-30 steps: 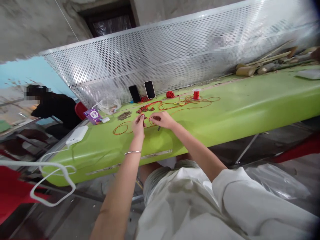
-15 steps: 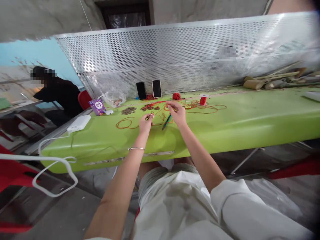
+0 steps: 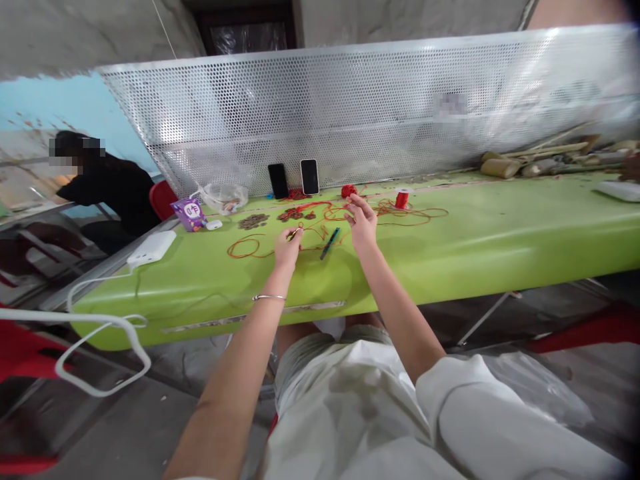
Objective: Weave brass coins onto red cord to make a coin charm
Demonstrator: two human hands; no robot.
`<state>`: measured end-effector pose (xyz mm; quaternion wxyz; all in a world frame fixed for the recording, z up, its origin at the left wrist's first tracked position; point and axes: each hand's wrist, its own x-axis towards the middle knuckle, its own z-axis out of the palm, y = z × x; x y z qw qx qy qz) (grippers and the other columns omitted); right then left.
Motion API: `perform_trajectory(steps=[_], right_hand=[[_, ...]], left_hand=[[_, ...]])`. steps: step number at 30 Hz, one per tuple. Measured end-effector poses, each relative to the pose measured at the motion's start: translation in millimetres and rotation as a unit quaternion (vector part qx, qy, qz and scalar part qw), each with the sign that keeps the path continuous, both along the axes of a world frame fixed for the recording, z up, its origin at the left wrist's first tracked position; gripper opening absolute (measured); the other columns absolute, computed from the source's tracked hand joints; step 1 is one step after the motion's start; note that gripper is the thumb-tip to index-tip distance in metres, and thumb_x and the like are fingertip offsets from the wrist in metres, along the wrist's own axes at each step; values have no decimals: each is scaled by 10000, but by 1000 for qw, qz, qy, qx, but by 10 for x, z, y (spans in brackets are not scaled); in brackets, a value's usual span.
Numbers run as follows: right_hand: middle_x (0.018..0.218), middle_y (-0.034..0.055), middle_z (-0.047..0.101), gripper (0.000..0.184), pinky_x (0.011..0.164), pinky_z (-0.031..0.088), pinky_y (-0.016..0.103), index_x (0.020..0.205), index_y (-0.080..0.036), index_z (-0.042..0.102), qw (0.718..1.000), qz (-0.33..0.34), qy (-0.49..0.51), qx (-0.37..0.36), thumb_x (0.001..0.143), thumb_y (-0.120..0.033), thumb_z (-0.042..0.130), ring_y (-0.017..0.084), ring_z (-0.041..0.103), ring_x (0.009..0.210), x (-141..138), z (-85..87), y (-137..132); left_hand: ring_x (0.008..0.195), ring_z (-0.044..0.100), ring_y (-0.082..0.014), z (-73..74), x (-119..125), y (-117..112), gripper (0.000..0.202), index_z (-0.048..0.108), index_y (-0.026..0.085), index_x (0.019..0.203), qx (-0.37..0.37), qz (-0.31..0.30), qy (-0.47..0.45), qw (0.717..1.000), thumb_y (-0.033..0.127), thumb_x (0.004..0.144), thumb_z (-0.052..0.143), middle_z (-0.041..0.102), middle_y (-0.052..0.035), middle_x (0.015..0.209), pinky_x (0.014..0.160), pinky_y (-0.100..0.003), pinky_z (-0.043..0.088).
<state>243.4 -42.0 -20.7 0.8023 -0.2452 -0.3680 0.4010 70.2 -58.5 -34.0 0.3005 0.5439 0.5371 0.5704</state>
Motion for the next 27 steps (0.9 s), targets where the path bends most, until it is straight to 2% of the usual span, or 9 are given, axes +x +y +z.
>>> perform_trajectory(steps=[7, 12, 17, 20, 23, 27], right_hand=[[1167, 10, 621, 317, 698, 498, 183, 1011, -237, 641, 994, 14, 100, -34, 743, -122, 515, 95, 629, 940, 70, 17, 10], [1227, 15, 583, 388, 699, 498, 173, 1118, -232, 594, 986, 31, 151, -66, 773, -122, 455, 93, 602, 1017, 130, 11, 48], [1217, 2, 581, 435, 609, 487, 140, 1147, -252, 569, 983, 47, 152, -88, 761, -119, 416, 56, 619, 859, 186, -13, 76], [1138, -5, 610, 359, 551, 465, 125, 1070, -252, 591, 986, 57, 129, -90, 777, -147, 413, 34, 595, 709, 222, -46, 111], [952, -18, 638, 219, 482, 431, 128, 934, -237, 600, 988, 73, 95, -96, 790, -199, 439, 33, 543, 578, 232, -76, 149], [719, -40, 598, 65, 420, 392, 150, 792, -218, 565, 987, 120, 25, -103, 773, -269, 531, 51, 498, 485, 167, -71, 141]], left_hand=[[587, 557, -85, 14, 15, -7, 174, 597, 120, 898, 4, 12, -7, 1000, 291, 875, 579, 609, 6, 775, 556, -240, 490], [581, 548, -84, 19, 15, -14, 170, 595, 122, 903, 3, 12, -1, 1000, 289, 873, 581, 605, 8, 775, 558, -241, 485], [606, 552, -87, 14, 13, -14, 168, 590, 121, 923, 1, 4, 10, 1000, 282, 875, 577, 603, -2, 809, 564, -243, 488], [624, 561, -92, 12, 12, -12, 171, 589, 121, 936, -2, 1, 15, 1000, 281, 878, 573, 605, -6, 823, 573, -248, 495], [632, 565, -95, 17, 12, -15, 177, 589, 122, 942, -6, 0, 20, 1000, 286, 880, 570, 605, -8, 826, 576, -250, 499], [636, 571, -96, 24, 11, -22, 180, 591, 121, 942, -7, -3, 25, 1000, 289, 880, 571, 610, -10, 828, 579, -252, 502]])
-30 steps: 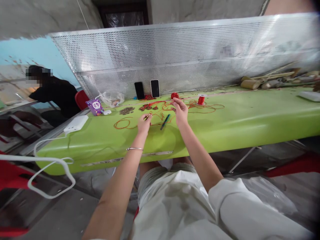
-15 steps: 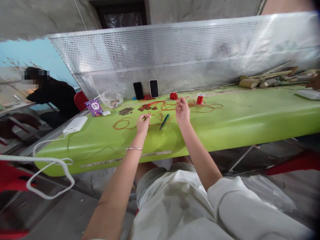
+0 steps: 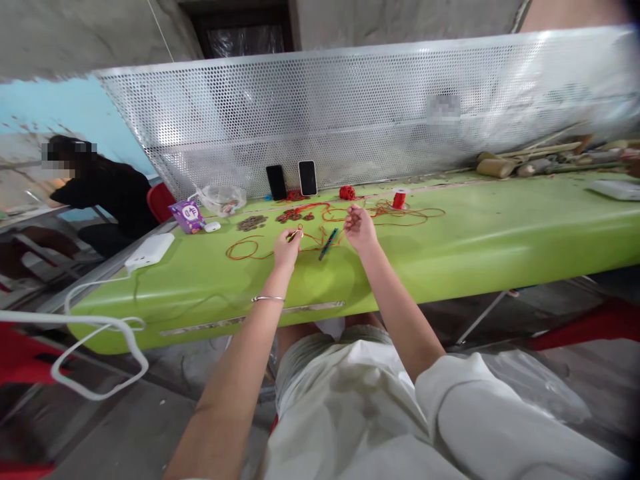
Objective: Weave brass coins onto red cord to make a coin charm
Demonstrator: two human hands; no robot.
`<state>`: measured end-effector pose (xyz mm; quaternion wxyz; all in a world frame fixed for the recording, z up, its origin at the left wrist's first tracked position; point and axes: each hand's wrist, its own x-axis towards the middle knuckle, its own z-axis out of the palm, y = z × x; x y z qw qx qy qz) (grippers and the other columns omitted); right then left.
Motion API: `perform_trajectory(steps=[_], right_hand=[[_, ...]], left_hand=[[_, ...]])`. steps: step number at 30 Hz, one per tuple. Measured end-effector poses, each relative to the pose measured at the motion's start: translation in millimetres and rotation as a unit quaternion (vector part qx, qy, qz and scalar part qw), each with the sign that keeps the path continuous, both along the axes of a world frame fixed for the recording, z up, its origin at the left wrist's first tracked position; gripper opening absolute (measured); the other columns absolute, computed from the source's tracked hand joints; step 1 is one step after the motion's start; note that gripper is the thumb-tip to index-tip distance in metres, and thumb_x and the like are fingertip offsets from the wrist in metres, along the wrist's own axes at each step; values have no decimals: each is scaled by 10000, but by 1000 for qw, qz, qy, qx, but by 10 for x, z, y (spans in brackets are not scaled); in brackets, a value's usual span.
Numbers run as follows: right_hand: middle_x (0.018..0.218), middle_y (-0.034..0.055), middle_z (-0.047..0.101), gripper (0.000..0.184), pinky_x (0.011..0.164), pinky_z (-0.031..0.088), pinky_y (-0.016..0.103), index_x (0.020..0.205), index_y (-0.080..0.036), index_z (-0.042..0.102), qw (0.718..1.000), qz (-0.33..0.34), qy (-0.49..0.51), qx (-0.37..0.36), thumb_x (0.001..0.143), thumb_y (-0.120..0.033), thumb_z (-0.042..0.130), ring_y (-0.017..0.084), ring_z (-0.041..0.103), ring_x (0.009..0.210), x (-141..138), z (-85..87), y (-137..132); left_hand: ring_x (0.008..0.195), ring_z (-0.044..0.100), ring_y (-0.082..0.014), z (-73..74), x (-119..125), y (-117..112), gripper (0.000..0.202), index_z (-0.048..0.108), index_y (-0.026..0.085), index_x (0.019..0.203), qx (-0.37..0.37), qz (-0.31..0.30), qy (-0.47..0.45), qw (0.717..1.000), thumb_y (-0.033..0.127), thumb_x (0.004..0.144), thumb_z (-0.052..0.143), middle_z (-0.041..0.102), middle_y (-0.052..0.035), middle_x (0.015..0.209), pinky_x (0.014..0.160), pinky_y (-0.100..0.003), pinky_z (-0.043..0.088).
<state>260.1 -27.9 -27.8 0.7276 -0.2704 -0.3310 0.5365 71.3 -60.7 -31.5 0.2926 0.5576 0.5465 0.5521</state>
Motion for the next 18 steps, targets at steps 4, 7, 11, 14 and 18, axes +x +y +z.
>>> perform_trajectory(steps=[4, 7, 11, 14, 18], right_hand=[[671, -50, 580, 83, 419, 391, 150, 793, -208, 565, 996, 65, -60, 17, 749, -275, 589, 48, 487, 460, -101, 49, -96], [684, -57, 596, 108, 436, 403, 143, 796, -207, 569, 988, 112, -100, 37, 731, -271, 627, 44, 514, 475, -153, 80, -184], [675, -44, 632, 179, 479, 449, 155, 793, -189, 564, 968, 182, -167, 51, 694, -260, 695, 60, 567, 492, -204, 86, -269], [668, -14, 663, 252, 479, 471, 179, 815, -176, 555, 946, 233, -219, 50, 658, -240, 742, 93, 603, 502, -246, 72, -295], [643, -2, 679, 259, 482, 490, 192, 802, -171, 541, 931, 254, -259, 49, 657, -214, 751, 106, 614, 494, -298, 46, -278]], left_hand=[[632, 572, -96, 1, -5, -1, 179, 593, 121, 938, 1, -2, 7, 1000, 289, 880, 571, 612, -8, 823, 581, -253, 504], [620, 566, -93, 4, 0, -3, 173, 592, 120, 935, -1, -6, 13, 1000, 284, 881, 571, 606, -3, 803, 572, -248, 500], [632, 569, -93, 17, 18, -10, 165, 590, 120, 940, 0, -9, 19, 1000, 272, 879, 572, 611, -12, 840, 569, -244, 501], [640, 571, -94, 26, 31, -14, 157, 591, 118, 930, 1, -12, 26, 1000, 265, 879, 573, 612, -13, 843, 574, -246, 503], [647, 575, -97, 24, 40, -12, 152, 593, 119, 923, 4, -19, 33, 999, 263, 877, 575, 611, -10, 831, 584, -252, 507]])
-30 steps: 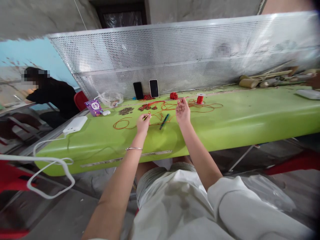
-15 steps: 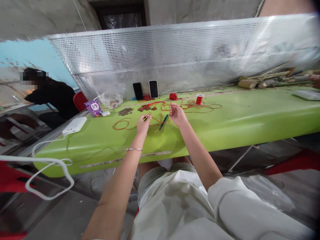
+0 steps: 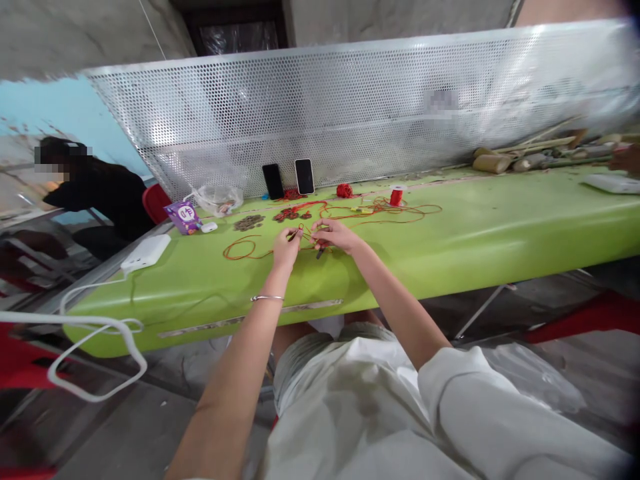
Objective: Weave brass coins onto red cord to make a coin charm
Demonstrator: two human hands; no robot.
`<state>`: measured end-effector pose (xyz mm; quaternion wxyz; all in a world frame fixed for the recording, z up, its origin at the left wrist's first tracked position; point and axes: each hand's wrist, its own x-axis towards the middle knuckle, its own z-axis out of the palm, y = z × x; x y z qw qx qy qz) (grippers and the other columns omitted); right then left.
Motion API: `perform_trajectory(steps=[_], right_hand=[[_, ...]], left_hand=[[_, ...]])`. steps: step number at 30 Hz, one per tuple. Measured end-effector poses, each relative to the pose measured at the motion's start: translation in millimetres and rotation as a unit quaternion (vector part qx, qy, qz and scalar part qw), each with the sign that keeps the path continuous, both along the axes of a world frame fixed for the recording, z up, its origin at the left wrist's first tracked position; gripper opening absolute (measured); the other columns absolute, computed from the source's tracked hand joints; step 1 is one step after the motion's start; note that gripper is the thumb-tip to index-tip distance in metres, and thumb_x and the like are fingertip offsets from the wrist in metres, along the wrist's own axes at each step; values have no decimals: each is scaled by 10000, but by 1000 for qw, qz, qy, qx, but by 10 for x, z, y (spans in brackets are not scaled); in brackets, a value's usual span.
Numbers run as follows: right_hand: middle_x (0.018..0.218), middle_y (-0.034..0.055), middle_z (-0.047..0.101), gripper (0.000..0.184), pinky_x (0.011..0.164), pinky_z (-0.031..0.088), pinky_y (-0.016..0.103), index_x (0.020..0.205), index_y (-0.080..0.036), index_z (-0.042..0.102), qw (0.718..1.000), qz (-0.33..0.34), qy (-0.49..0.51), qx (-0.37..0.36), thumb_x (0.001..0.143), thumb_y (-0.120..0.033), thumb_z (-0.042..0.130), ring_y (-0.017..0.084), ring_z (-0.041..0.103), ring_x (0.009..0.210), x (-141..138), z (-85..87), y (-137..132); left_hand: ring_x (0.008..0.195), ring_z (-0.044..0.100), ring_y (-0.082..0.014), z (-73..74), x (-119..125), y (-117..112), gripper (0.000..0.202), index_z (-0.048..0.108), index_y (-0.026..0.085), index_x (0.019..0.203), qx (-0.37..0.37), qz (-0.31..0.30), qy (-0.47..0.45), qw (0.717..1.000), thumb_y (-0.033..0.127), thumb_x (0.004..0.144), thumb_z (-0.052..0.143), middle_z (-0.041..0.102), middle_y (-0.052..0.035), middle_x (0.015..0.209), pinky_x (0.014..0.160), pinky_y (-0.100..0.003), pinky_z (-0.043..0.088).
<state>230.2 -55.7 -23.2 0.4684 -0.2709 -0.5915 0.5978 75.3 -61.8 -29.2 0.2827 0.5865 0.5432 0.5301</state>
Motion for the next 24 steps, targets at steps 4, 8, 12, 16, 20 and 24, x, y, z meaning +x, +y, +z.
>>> perform_trajectory(steps=[4, 8, 12, 16, 20, 24], right_hand=[[629, -4, 687, 250, 454, 478, 171, 819, -178, 532, 1000, -19, -14, 7, 678, -195, 738, 103, 619, 482, -35, -20, 48], [608, -9, 684, 247, 404, 448, 158, 825, -181, 529, 999, -32, -26, 4, 683, -168, 732, 106, 615, 460, -56, -27, 80], [608, -1, 688, 252, 427, 477, 171, 845, -178, 519, 999, -42, -29, -4, 699, -132, 719, 110, 615, 454, -71, -33, 97], [610, -7, 687, 248, 437, 492, 177, 908, -176, 532, 998, -50, -28, -8, 732, -121, 698, 103, 609, 446, -80, -39, 129], [631, 13, 692, 224, 460, 512, 189, 926, -149, 606, 998, -44, -34, -5, 731, -129, 713, 107, 617, 467, -81, -52, 174], [644, 32, 694, 184, 478, 520, 198, 874, -134, 664, 998, -45, -43, 2, 704, -121, 734, 119, 628, 493, -81, -78, 211]], left_hand=[[667, 582, -103, -10, 3, 4, 150, 595, 119, 920, 2, -11, 6, 1000, 261, 872, 582, 615, -15, 847, 589, -254, 509], [660, 580, -101, -9, 5, -4, 149, 597, 119, 908, 7, -22, 8, 1000, 262, 871, 583, 615, -13, 835, 585, -252, 505], [641, 571, -96, 1, 8, -17, 136, 600, 121, 893, 13, -24, 11, 1000, 254, 863, 592, 616, -9, 824, 571, -242, 495], [606, 552, -86, 5, 8, -22, 118, 606, 122, 873, 20, -30, 19, 999, 238, 853, 604, 612, 1, 793, 549, -229, 477], [586, 551, -87, 1, 5, -24, 114, 618, 124, 848, 26, -45, 27, 998, 237, 844, 611, 616, 10, 754, 543, -229, 470], [591, 559, -92, -13, 1, -14, 117, 627, 124, 855, 29, -62, 35, 997, 238, 833, 625, 622, 11, 744, 544, -231, 471]])
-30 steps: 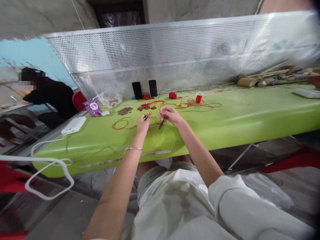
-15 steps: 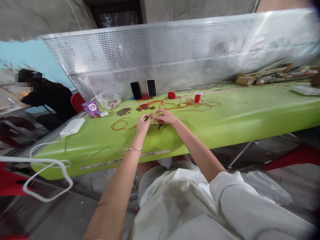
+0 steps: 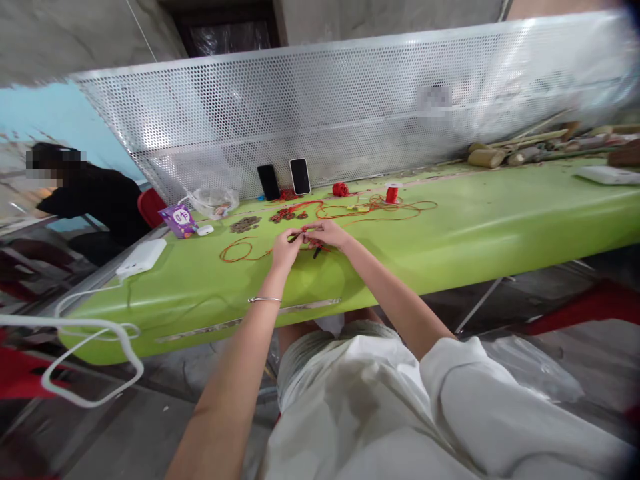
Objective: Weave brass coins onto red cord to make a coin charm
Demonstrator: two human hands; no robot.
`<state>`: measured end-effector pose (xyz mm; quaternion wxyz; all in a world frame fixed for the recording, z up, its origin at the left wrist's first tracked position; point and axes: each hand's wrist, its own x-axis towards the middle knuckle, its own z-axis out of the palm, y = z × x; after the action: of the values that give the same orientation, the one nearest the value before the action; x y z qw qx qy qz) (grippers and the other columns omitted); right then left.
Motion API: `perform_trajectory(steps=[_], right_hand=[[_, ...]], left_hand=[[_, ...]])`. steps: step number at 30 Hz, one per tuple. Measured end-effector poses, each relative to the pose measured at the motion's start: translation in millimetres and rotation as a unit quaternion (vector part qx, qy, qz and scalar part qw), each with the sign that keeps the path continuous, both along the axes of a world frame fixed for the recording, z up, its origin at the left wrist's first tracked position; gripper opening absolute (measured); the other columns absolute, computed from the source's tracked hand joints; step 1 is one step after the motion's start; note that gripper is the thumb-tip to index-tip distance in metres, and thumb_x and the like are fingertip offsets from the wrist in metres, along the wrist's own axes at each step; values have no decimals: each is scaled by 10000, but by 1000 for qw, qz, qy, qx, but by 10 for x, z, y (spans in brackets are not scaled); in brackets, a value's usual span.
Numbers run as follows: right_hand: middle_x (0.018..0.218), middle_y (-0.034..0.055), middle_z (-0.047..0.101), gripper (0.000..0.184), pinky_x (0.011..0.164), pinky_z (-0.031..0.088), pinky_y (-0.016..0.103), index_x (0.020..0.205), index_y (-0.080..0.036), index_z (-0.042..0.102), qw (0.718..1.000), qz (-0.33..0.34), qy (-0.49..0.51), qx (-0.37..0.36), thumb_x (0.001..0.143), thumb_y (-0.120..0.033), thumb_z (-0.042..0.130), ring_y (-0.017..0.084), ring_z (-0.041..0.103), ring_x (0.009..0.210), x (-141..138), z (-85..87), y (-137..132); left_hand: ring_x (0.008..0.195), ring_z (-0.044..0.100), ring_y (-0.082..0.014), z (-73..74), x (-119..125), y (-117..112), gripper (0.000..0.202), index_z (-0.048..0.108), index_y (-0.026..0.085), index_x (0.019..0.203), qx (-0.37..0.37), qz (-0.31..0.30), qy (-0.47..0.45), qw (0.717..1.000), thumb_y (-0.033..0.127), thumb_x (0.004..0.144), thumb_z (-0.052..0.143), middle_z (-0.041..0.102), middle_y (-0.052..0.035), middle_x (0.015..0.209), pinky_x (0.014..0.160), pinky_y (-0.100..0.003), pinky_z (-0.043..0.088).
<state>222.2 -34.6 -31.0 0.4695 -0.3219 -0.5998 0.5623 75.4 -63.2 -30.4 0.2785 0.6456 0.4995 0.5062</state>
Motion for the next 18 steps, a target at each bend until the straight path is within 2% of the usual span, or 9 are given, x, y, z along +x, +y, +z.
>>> perform_trajectory(steps=[8, 12, 15, 18], right_hand=[[614, 12, 681, 98, 503, 506, 191, 755, -154, 647, 999, -24, 18, 27, 697, -145, 726, 106, 611, 500, -7, 13, -15], [624, 15, 680, 98, 440, 466, 181, 730, -164, 643, 998, -46, 28, 30, 696, -190, 732, 114, 615, 502, -3, 19, -22], [659, 21, 678, 105, 439, 441, 177, 699, -160, 653, 995, -75, 49, 40, 674, -203, 746, 120, 623, 544, 16, 28, -18], [693, 7, 666, 110, 501, 446, 167, 685, -160, 662, 986, -124, 95, 55, 653, -205, 757, 103, 611, 611, 57, 45, -6]], left_hand=[[563, 544, -82, -12, 6, 22, 140, 623, 122, 856, 3, -7, 22, 1000, 261, 849, 609, 622, 11, 747, 542, -232, 471], [536, 523, -74, -19, -1, 26, 159, 621, 125, 863, 6, 2, 40, 999, 282, 852, 607, 618, 13, 740, 540, -233, 467], [574, 545, -86, -24, -12, 39, 173, 617, 126, 870, 8, 18, 52, 998, 297, 857, 600, 619, 5, 757, 569, -248, 482], [634, 573, -100, -31, -20, 53, 179, 612, 126, 888, 7, 35, 65, 997, 302, 867, 586, 625, -7, 799, 603, -264, 498]])
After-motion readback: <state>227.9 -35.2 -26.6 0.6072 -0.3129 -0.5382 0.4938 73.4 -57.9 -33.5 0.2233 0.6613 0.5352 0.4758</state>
